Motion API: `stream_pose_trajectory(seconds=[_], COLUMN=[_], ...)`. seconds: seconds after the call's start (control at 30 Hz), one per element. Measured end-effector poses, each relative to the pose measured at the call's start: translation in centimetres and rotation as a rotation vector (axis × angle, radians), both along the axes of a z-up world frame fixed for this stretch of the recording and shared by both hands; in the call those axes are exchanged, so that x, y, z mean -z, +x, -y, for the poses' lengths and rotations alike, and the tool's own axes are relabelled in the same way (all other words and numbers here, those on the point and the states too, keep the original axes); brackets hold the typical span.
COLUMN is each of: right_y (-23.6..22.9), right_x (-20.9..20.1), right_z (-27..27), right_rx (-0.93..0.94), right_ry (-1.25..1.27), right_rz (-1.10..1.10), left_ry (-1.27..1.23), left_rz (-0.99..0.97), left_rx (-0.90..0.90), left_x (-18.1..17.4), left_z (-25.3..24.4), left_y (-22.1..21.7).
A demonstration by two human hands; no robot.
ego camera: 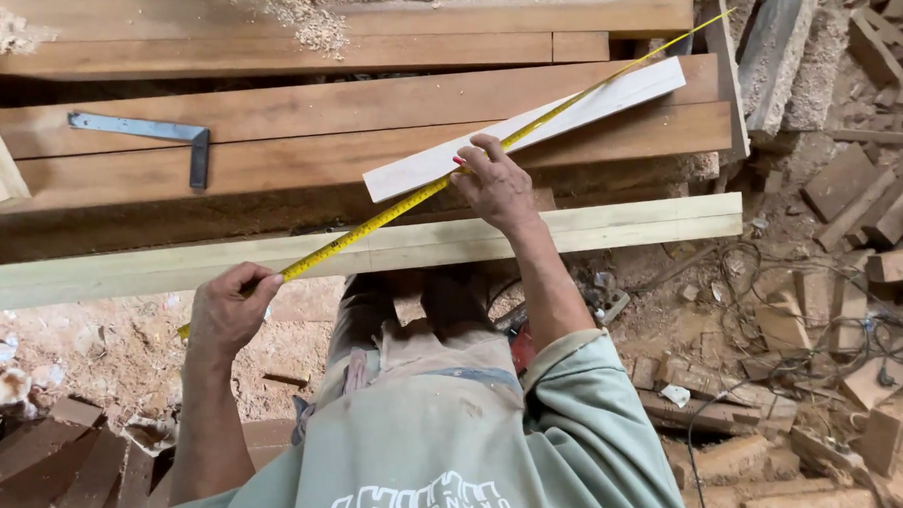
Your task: Measuring and marking wooden planks using a tape measure, pencil, and try square in a workshop.
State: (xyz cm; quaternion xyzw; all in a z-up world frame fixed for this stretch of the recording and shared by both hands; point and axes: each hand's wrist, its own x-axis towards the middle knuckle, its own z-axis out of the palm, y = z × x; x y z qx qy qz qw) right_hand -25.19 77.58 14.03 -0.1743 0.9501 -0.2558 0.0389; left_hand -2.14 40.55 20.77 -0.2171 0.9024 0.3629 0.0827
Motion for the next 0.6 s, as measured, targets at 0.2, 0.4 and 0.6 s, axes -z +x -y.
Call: stream_pose_trajectory(seconds=[0.2, 0.4, 0.6], right_y=[0.3, 1.2, 3.3], right_x=[-1.5, -0.4, 3.9], right_z=[-4.6, -11.7, -19.5], right_rx=[-0.07, -0.013, 0.088], right_ry=[0.063, 0.143, 0.276], right_rz=[0.096, -0.112, -0.076], left_ry=[0.051, -0.037, -0.335], left_rz=[-0.049, -0.157, -0.509], left_rx=[-0.029, 0.031, 0.14], left_x=[1.9, 7.3, 12.4], left_z=[-2.9, -5.9, -6.4], left_y=[1.7, -0.7, -4.6])
